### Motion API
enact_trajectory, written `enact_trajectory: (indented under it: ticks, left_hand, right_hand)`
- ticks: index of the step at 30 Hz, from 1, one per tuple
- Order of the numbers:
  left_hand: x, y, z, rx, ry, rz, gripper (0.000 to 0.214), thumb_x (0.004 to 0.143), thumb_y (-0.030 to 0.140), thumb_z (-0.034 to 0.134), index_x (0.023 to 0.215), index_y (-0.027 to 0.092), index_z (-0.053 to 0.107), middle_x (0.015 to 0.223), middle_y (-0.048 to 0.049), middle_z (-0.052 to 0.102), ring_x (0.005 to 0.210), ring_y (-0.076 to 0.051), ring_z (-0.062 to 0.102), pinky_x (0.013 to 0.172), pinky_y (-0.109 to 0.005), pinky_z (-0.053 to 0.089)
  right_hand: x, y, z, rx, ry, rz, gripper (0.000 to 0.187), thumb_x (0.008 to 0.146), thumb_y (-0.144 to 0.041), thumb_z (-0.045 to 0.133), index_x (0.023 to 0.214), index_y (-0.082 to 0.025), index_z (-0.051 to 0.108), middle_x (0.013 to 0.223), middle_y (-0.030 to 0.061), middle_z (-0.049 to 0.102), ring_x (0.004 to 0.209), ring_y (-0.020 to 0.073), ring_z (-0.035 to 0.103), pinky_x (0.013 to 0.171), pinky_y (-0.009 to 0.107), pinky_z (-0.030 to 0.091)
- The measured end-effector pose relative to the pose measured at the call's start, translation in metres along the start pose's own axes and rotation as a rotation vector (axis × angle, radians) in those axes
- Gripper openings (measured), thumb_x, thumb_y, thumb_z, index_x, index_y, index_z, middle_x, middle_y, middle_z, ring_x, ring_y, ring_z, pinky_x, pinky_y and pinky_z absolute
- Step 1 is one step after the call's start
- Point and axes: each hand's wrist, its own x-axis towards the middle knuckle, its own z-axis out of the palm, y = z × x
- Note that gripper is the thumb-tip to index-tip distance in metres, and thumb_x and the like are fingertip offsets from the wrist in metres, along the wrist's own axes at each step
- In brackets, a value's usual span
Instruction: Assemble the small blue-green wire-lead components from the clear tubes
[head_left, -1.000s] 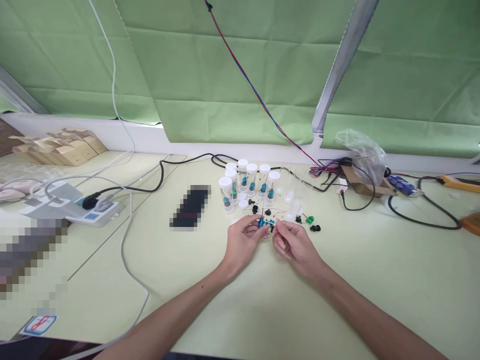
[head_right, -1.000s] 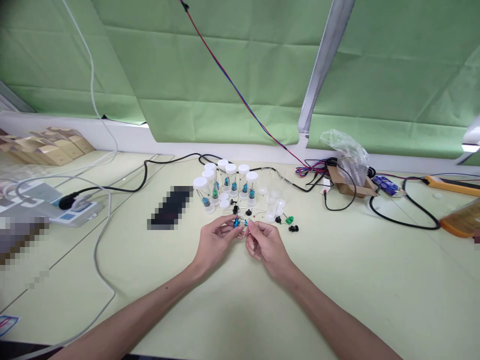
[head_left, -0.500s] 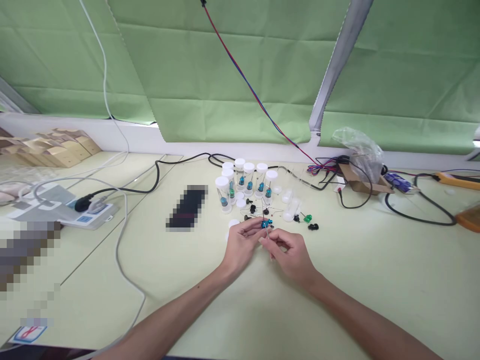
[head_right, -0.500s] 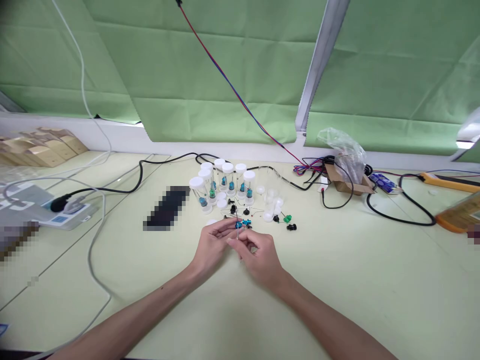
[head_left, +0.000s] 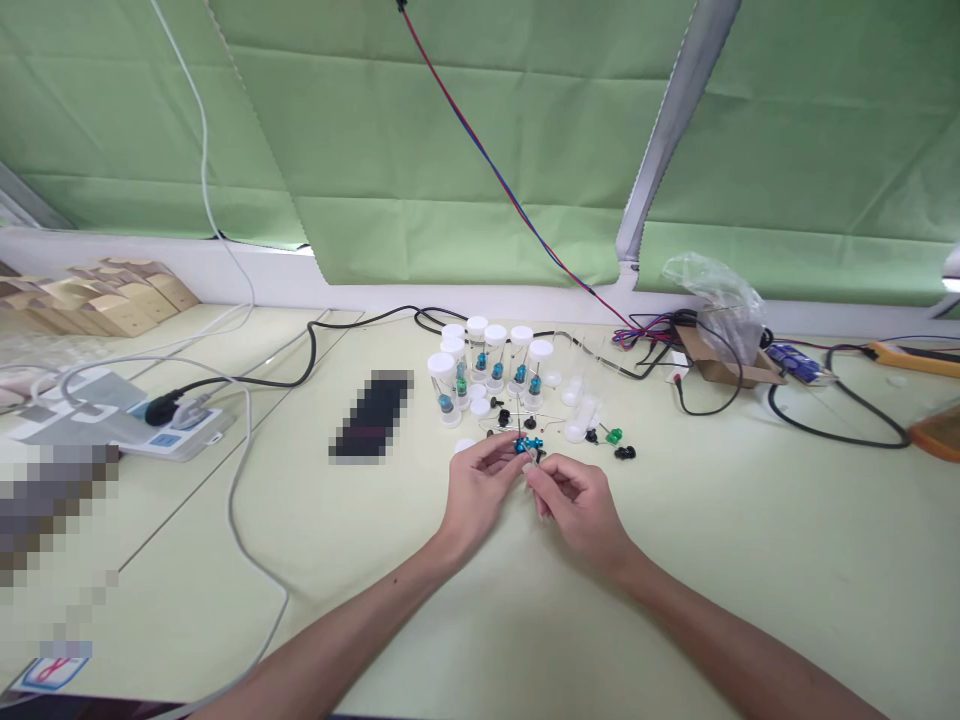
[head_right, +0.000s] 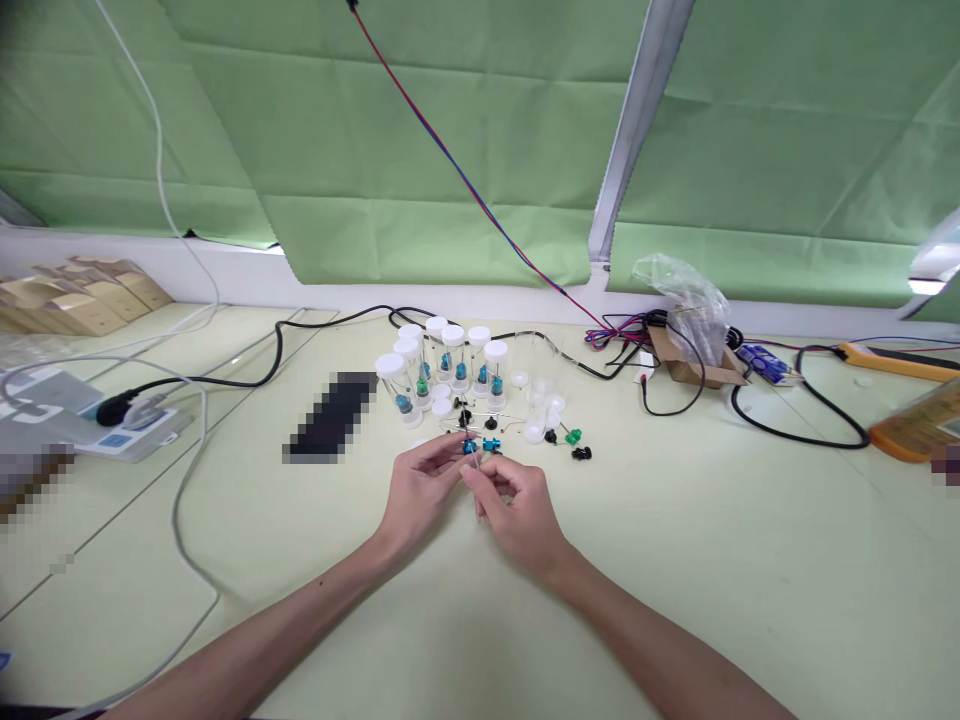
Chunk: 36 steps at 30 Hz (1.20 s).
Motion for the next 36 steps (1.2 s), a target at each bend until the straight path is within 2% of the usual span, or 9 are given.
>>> enact_trajectory:
  ticks: [5,9,14,22,30,36]
  left_hand:
    - [0.003,0.001,-0.004,0.176,0.043,0.085,0.032,0.070,0.034,0.076,0.095,0.014,0.074,0.073,-0.0034,0.068,0.068,-0.015,0.061,0.067,-0.026,0.052]
    - [0.003,0.002,-0.005,0.274,0.052,0.094,0.032,0.070,0.037,0.076,0.092,0.014,0.074,0.067,-0.0004,0.061,0.059,-0.011,0.052,0.057,-0.023,0.045]
    - [0.003,0.004,-0.005,0.347,0.023,0.080,0.030,0.071,0.040,0.074,0.087,0.014,0.074,0.064,0.0006,0.057,0.057,-0.010,0.046,0.053,-0.022,0.039]
    - [0.002,0.003,-0.005,0.344,0.015,0.094,0.029,0.071,0.041,0.073,0.085,0.015,0.073,0.062,0.0009,0.055,0.055,-0.010,0.045,0.052,-0.022,0.038]
    - [0.003,0.001,-0.006,0.374,0.046,0.150,0.027,0.072,0.038,0.072,0.086,0.015,0.074,0.062,0.0008,0.057,0.054,-0.010,0.047,0.051,-0.021,0.040]
    - [0.002,0.000,-0.008,0.397,0.068,0.165,0.024,0.071,0.035,0.072,0.085,0.015,0.074,0.062,0.0012,0.057,0.052,-0.010,0.047,0.050,-0.021,0.041]
  right_hand:
    - [0.007,0.004,-0.002,0.310,0.026,0.242,0.039,0.086,-0.050,0.061,0.065,-0.017,0.057,0.046,-0.0039,0.049,0.038,0.0076,0.039,0.038,0.021,0.029]
    - [0.012,0.010,-0.005,0.618,0.018,0.417,0.037,0.079,-0.049,0.070,0.066,-0.016,0.057,0.045,-0.0059,0.045,0.037,0.0058,0.037,0.036,0.019,0.024]
    - [0.015,0.017,-0.008,0.772,0.028,0.498,0.035,0.076,-0.045,0.075,0.069,-0.016,0.057,0.046,-0.0074,0.041,0.039,0.0051,0.037,0.035,0.018,0.023]
    - [0.019,0.016,-0.009,0.685,0.050,0.464,0.038,0.074,-0.049,0.075,0.068,-0.016,0.057,0.045,-0.0068,0.044,0.037,0.0055,0.037,0.035,0.019,0.023]
    - [0.016,0.017,-0.007,0.407,0.046,0.296,0.040,0.082,-0.052,0.065,0.066,-0.016,0.060,0.045,-0.0036,0.049,0.037,0.0070,0.040,0.035,0.019,0.027]
    - [0.016,0.018,-0.007,0.214,0.048,0.239,0.041,0.084,-0.052,0.063,0.063,-0.017,0.059,0.043,-0.0041,0.048,0.036,0.0071,0.038,0.036,0.020,0.027]
